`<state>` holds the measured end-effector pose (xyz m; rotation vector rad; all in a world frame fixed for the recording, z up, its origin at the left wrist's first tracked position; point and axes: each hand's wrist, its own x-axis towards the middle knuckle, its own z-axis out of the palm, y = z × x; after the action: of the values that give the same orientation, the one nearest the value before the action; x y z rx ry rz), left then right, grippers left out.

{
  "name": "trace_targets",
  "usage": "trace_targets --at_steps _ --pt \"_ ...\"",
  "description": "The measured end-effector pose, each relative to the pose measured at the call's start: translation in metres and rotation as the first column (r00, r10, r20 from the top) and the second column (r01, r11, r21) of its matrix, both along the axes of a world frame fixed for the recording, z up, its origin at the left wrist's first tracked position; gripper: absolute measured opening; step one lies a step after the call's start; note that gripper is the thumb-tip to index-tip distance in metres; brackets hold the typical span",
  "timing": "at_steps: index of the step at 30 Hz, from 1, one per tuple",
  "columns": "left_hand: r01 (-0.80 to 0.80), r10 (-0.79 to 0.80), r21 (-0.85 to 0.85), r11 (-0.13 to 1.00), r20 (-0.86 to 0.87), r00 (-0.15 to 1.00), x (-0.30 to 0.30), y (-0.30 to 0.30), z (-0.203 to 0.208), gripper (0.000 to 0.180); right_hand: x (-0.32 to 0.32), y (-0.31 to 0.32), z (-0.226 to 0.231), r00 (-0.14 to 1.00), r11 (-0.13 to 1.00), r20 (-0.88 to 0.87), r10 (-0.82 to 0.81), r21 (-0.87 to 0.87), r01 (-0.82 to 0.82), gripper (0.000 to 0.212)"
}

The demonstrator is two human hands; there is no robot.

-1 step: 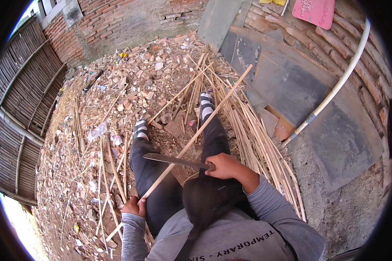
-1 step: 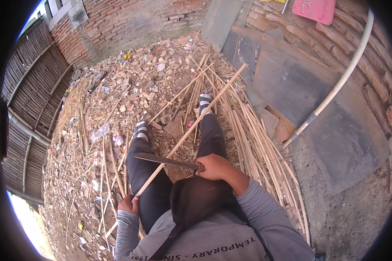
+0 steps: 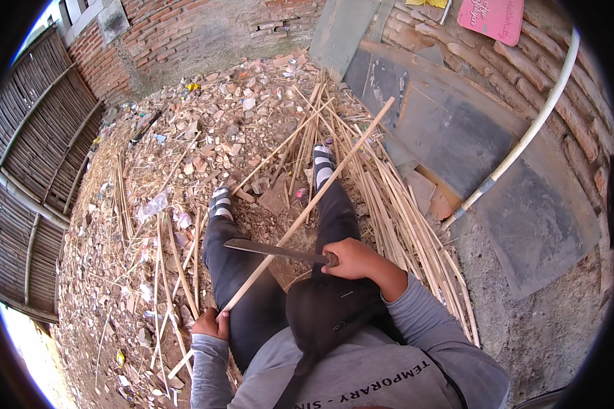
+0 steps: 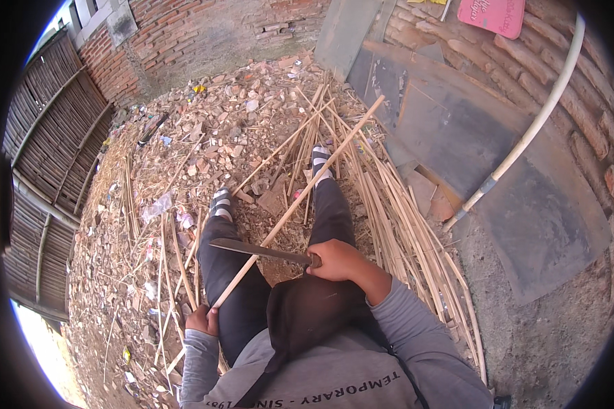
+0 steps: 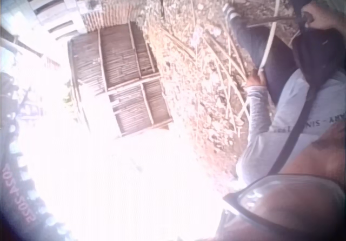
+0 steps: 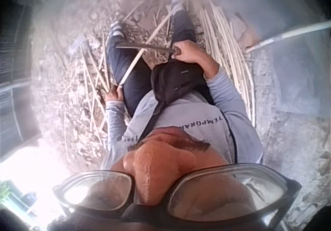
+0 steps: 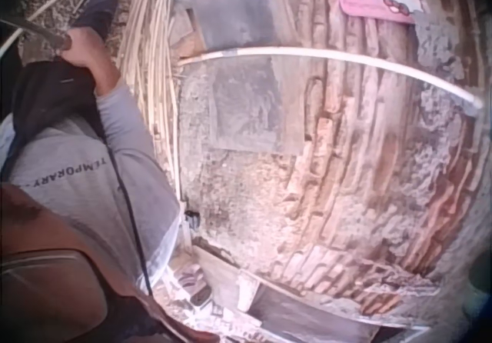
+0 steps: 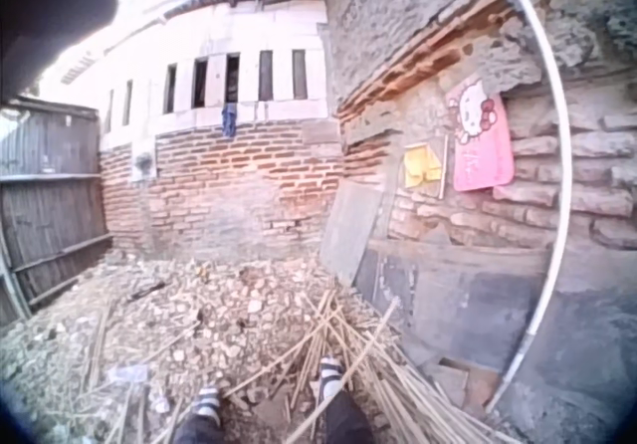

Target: The person shaves a strip of bamboo using a knife, removing thin layers of wood while sitting in a workspace.

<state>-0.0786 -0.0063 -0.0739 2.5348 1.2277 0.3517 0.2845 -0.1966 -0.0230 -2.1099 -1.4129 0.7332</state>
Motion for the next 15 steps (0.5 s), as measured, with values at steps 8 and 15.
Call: trace_targets --at_steps 8,15 --pt "0.002 -0.001 -0.015 1.0 0.094 0.996 -0.001 -0.001 -0.008 0.044 0.017 0.002 0.004 0.972 0.97 -0.013 -0.235 0.065 0.235 0.03" --pt "-0.004 0.005 0.014 1.0 -0.003 1.0 0.002 -0.002 0.008 0.045 0.0 -0.002 -0.013 0.999 0.999 -0.024 -0.038 -0.003 0.038 0.034"
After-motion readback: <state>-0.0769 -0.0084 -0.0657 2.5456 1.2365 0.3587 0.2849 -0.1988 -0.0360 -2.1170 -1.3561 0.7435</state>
